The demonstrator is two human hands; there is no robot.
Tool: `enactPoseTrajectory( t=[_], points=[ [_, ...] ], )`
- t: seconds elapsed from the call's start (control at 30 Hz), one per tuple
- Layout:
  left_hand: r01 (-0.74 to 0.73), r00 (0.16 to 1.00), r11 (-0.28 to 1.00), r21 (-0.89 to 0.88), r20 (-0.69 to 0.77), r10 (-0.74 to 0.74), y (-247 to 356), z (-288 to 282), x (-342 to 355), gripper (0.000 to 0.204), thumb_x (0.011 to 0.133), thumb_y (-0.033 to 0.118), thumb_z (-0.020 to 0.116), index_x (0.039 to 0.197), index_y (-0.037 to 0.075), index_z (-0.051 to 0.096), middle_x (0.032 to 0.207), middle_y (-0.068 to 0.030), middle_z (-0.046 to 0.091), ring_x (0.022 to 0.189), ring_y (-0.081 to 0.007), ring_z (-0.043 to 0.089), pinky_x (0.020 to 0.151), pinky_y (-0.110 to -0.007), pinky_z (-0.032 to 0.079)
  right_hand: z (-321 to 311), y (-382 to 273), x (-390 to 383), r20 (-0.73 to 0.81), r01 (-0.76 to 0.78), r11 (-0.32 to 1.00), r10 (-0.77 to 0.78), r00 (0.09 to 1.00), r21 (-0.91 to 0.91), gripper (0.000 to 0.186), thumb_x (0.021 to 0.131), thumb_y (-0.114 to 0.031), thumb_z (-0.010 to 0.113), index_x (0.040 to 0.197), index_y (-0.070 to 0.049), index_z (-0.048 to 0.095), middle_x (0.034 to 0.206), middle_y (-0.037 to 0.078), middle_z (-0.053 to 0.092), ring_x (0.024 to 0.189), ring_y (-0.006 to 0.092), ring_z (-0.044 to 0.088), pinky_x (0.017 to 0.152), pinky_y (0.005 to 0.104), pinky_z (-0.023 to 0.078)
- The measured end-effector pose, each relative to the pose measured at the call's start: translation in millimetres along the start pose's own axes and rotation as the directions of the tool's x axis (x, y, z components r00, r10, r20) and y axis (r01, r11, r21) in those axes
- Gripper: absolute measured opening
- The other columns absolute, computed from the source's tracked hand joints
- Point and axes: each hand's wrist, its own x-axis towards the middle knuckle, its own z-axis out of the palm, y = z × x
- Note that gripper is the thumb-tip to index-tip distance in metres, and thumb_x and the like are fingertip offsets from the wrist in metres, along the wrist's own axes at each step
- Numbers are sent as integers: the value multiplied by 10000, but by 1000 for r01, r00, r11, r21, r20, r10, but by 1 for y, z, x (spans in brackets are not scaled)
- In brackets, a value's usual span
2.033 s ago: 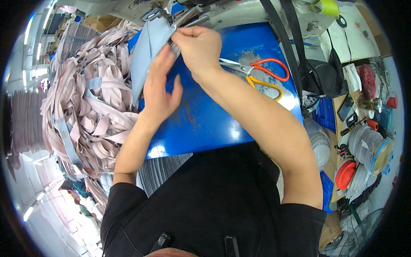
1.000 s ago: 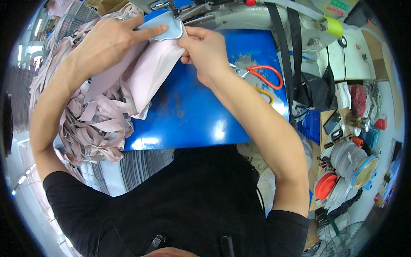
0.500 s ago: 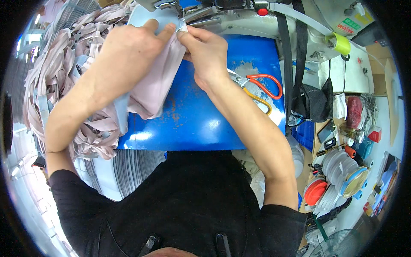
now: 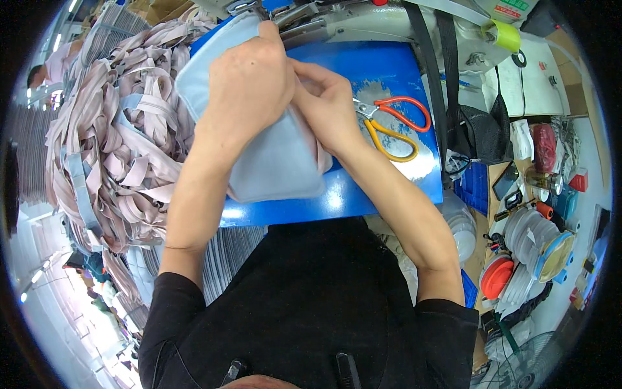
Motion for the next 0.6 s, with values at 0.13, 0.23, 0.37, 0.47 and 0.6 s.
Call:
enactPoseTrajectory(
  t=[0.13, 0.23, 0.37, 0.47, 0.6],
  points=[
    [61, 996, 971, -230, -56, -76, 8, 2, -33, 456, 774, 172, 765, 1161, -20, 621, 1134, -211, 701, 981, -371, 732, 748, -455, 579, -30, 19, -31, 19, 134, 972, -132, 991, -192, 323, 950, -47, 729, 1268, 2, 714, 1209, 105, 677, 980, 145, 679, 882, 272, 540],
    [-114, 989, 962, -247, -124, 86, 19, -6, -84, 603, 746, 233, 811, 1280, 27, 622, 1343, -196, 628, 1191, -377, 639, 895, -481, 541, -44, 15, -68, 67, 135, 933, -120, 991, -334, 298, 938, 21, 679, 1228, -27, 731, 1241, 97, 634, 923, 121, 668, 785, 255, 560],
    [-253, 965, 915, -313, -150, 216, 42, -8, -128, 539, 668, 106, 805, 1184, 16, 676, 1381, -160, 646, 1178, -353, 633, 914, -458, 542, -40, -3, -95, 14, -100, 971, 105, 994, -215, 259, 954, 2, 645, 1200, 0, 726, 996, 48, 707, 744, 68, 652, 516, 210, 539],
    [-349, 922, 864, -362, -299, 248, 36, 5, -127, 422, 667, -9, 734, 1087, -3, 696, 1262, -132, 715, 1068, -326, 680, 855, -409, 572, -34, -7, -103, 42, -120, 989, 124, 991, -90, 239, 968, -23, 641, 1189, 20, 720, 891, 26, 716, 724, 75, 667, 572, 232, 590],
    [-383, 896, 865, -325, -358, 262, 35, -5, -113, 324, 704, -35, 686, 1026, 1, 697, 1156, -108, 749, 967, -274, 698, 780, -362, 568, -19, -4, -99, -32, -99, 990, 103, 994, 102, 227, 975, -22, 631, 1179, 22, 718, 920, 40, 726, 760, 81, 686, 630, 253, 627]
  ],
)
